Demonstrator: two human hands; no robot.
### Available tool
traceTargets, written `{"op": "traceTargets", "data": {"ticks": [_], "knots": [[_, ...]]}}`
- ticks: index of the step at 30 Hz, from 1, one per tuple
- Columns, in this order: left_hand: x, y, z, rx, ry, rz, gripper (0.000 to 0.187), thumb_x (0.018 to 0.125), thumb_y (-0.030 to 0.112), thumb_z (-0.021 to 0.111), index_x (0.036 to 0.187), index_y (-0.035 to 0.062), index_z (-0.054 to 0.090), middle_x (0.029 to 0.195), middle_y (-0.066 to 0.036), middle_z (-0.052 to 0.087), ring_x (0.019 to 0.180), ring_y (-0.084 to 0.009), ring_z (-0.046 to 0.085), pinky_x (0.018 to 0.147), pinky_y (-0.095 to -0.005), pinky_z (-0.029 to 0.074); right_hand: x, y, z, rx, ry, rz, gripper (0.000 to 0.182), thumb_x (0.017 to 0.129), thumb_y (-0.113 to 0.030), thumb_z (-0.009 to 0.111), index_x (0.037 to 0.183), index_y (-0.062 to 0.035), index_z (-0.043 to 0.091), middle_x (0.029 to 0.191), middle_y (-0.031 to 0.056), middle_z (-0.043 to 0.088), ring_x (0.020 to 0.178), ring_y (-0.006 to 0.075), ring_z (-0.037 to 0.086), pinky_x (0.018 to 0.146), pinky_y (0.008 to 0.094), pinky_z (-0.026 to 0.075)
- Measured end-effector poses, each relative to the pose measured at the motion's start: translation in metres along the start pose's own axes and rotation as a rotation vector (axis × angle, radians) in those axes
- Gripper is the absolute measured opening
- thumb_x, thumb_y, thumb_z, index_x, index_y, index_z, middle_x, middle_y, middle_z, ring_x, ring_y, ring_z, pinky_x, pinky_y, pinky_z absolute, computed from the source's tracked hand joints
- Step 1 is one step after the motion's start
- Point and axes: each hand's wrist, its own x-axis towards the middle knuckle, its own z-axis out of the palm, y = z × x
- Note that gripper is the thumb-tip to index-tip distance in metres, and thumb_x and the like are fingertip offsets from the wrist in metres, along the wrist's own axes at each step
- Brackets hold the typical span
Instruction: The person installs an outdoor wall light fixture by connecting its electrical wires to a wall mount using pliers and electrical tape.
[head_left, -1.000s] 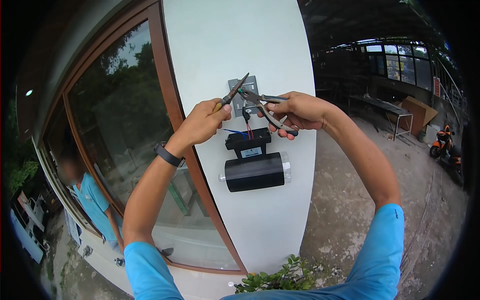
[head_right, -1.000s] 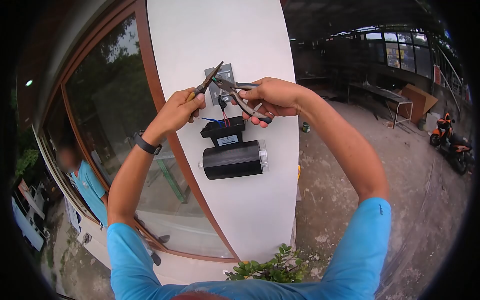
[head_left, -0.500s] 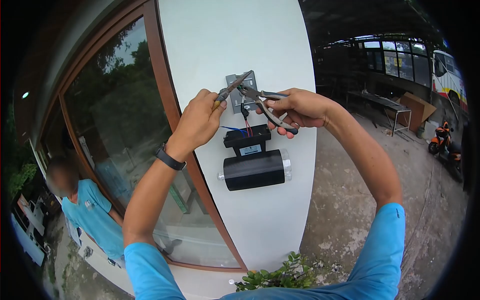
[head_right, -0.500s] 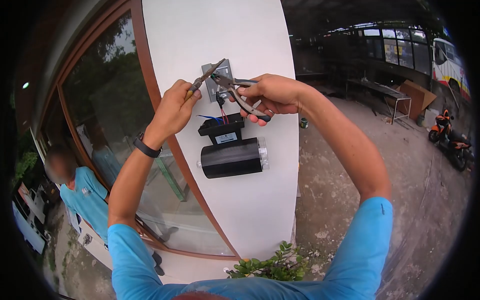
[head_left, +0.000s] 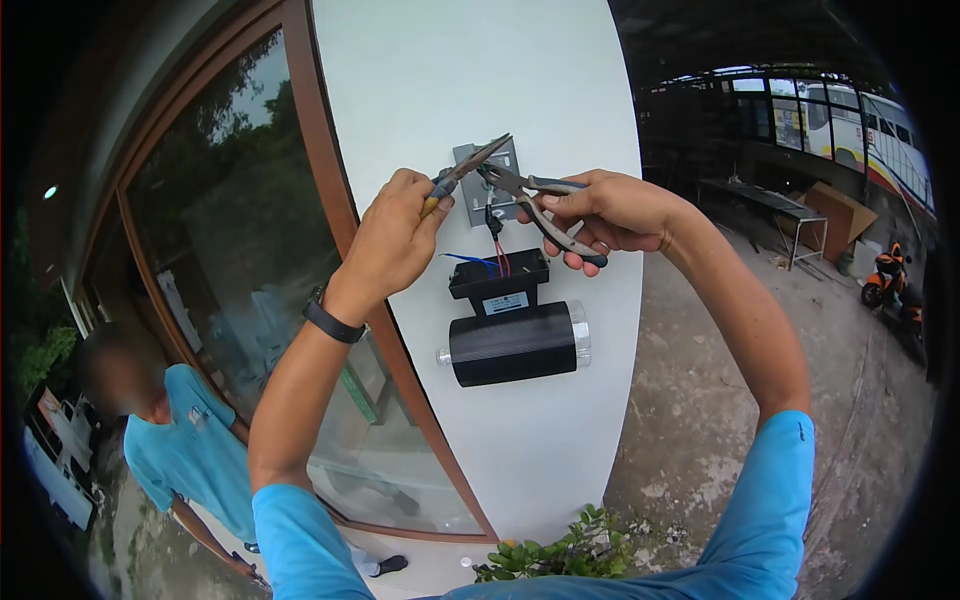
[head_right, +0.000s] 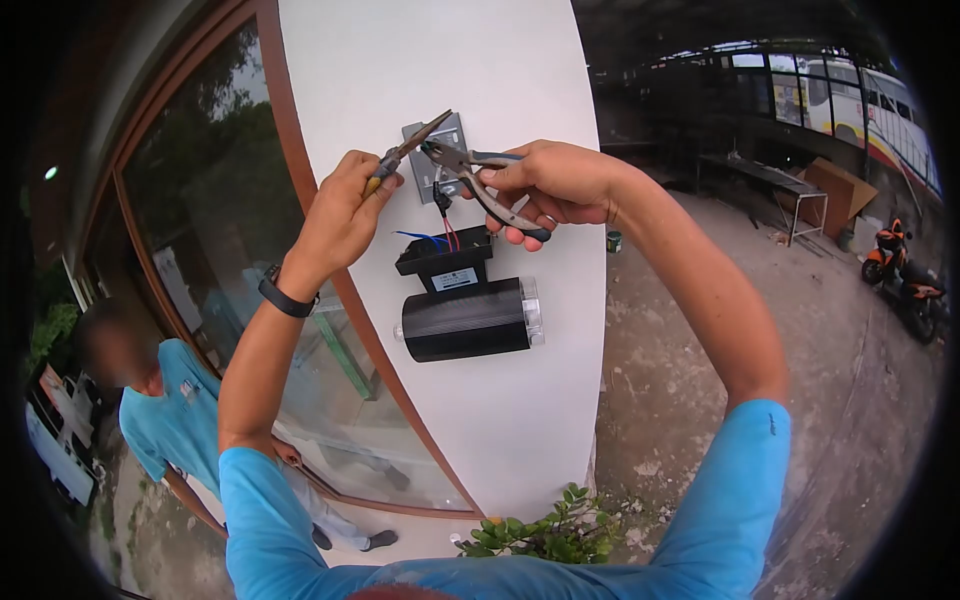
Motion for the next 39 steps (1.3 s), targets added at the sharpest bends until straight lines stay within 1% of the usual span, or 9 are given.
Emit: {"op": "traceTargets", "data": {"ticks": [6, 9, 17, 21, 24, 31, 35, 36, 39], "knots": [[-0.003, -0.001, -0.003, 0.402, 0.224, 0.261, 0.031, 0.089, 0.006, 0.069, 0.119, -0.0025, 0.065, 0.135, -0.019, 0.055, 0.121, -0.0390, 0.052, 0.097, -0.0504, 0.043, -0.006, -0.005, 0.006, 0.106, -0.028, 0.001, 0.037, 0.112, -0.025, 0.049, 0.128, 0.0052, 0.064, 0.092, 0.0164, 0.068, 0.063, 0.0176, 0.069, 0.051, 0.0278, 0.060], [-0.007, 0.013, 0.000, 0.451, 0.193, 0.192, 0.034, 0.089, 0.009, 0.070, 0.121, -0.0025, 0.065, 0.139, -0.021, 0.053, 0.126, -0.0405, 0.050, 0.100, -0.0509, 0.042, -0.007, -0.008, 0.008, 0.121, 0.001, -0.023, 0.036, 0.111, -0.022, 0.050, 0.127, 0.0077, 0.063, 0.087, 0.0167, 0.069, 0.059, 0.0194, 0.072, 0.047, 0.0271, 0.062], [-0.017, 0.064, -0.008, 0.326, -0.007, -0.124, 0.021, 0.094, 0.015, 0.066, 0.104, -0.0036, 0.064, 0.117, -0.021, 0.058, 0.098, -0.0396, 0.061, 0.081, -0.0514, 0.052, -0.021, -0.016, 0.030, 0.052, 0.066, -0.043, 0.036, 0.110, -0.024, 0.052, 0.126, 0.0065, 0.063, 0.086, 0.0122, 0.067, 0.063, 0.0178, 0.070, 0.049, 0.0292, 0.060], [-0.013, 0.087, -0.016, 0.324, 0.000, -0.164, 0.025, 0.094, 0.020, 0.066, 0.093, -0.0052, 0.065, 0.100, -0.021, 0.061, 0.083, -0.0384, 0.067, 0.064, -0.0464, 0.059, -0.028, -0.026, 0.036, -0.071, 0.086, -0.022, 0.035, 0.110, -0.024, 0.051, 0.124, 0.0053, 0.063, 0.085, 0.0101, 0.066, 0.062, 0.0161, 0.069, 0.050, 0.0294, 0.058], [-0.015, 0.095, -0.010, 0.376, 0.019, -0.187, 0.027, 0.096, 0.022, 0.064, 0.092, -0.0050, 0.065, 0.096, -0.022, 0.062, 0.083, -0.0389, 0.068, 0.064, -0.0474, 0.059, -0.031, -0.033, 0.046, -0.160, 0.136, 0.000, 0.035, 0.110, -0.025, 0.051, 0.124, 0.0058, 0.062, 0.085, 0.0094, 0.067, 0.062, 0.0157, 0.069, 0.050, 0.0291, 0.058], [-0.002, 0.057, -0.023, -0.172, -0.124, -0.277, 0.038, 0.104, 0.031, 0.059, 0.091, -0.0042, 0.067, 0.094, -0.020, 0.065, 0.076, -0.0342, 0.068, 0.071, -0.0439, 0.058, -0.021, -0.018, 0.010, 0.026, -0.005, -0.033, 0.037, 0.111, -0.024, 0.050, 0.126, 0.0077, 0.063, 0.083, 0.0117, 0.066, 0.062, 0.0171, 0.069, 0.048, 0.0292, 0.058], [-0.005, 0.055, -0.019, -0.862, -0.189, -0.660, 0.046, 0.106, 0.042, 0.058, 0.100, -0.0026, 0.068, 0.091, -0.016, 0.061, 0.079, -0.0259, 0.065, 0.073, -0.0430, 0.054, -0.016, -0.011, 0.009, 0.031, 0.022, -0.045, 0.036, 0.111, -0.022, 0.050, 0.127, 0.0074, 0.063, 0.086, 0.0136, 0.066, 0.060, 0.0186, 0.069, 0.045, 0.0293, 0.058], [-0.006, 0.061, -0.021, -1.000, -0.179, -0.727, 0.047, 0.106, 0.042, 0.056, 0.100, -0.0042, 0.066, 0.093, -0.018, 0.062, 0.082, -0.0320, 0.064, 0.079, -0.0462, 0.052, -0.015, -0.010, 0.008, 0.061, 0.005, -0.047, 0.036, 0.111, -0.022, 0.050, 0.127, 0.0071, 0.063, 0.086, 0.0129, 0.065, 0.059, 0.0192, 0.069, 0.045, 0.0296, 0.058], [-0.011, 0.047, -0.010, -0.152, 0.028, -0.203, 0.048, 0.107, 0.040, 0.055, 0.097, -0.0061, 0.064, 0.093, -0.021, 0.063, 0.082, -0.0388, 0.061, 0.082, -0.0488, 0.050, -0.019, -0.011, 0.008, 0.079, 0.002, -0.050, 0.036, 0.111, -0.021, 0.049, 0.128, 0.0083, 0.062, 0.085, 0.0130, 0.065, 0.059, 0.0201, 0.070, 0.045, 0.0294, 0.059]]}}
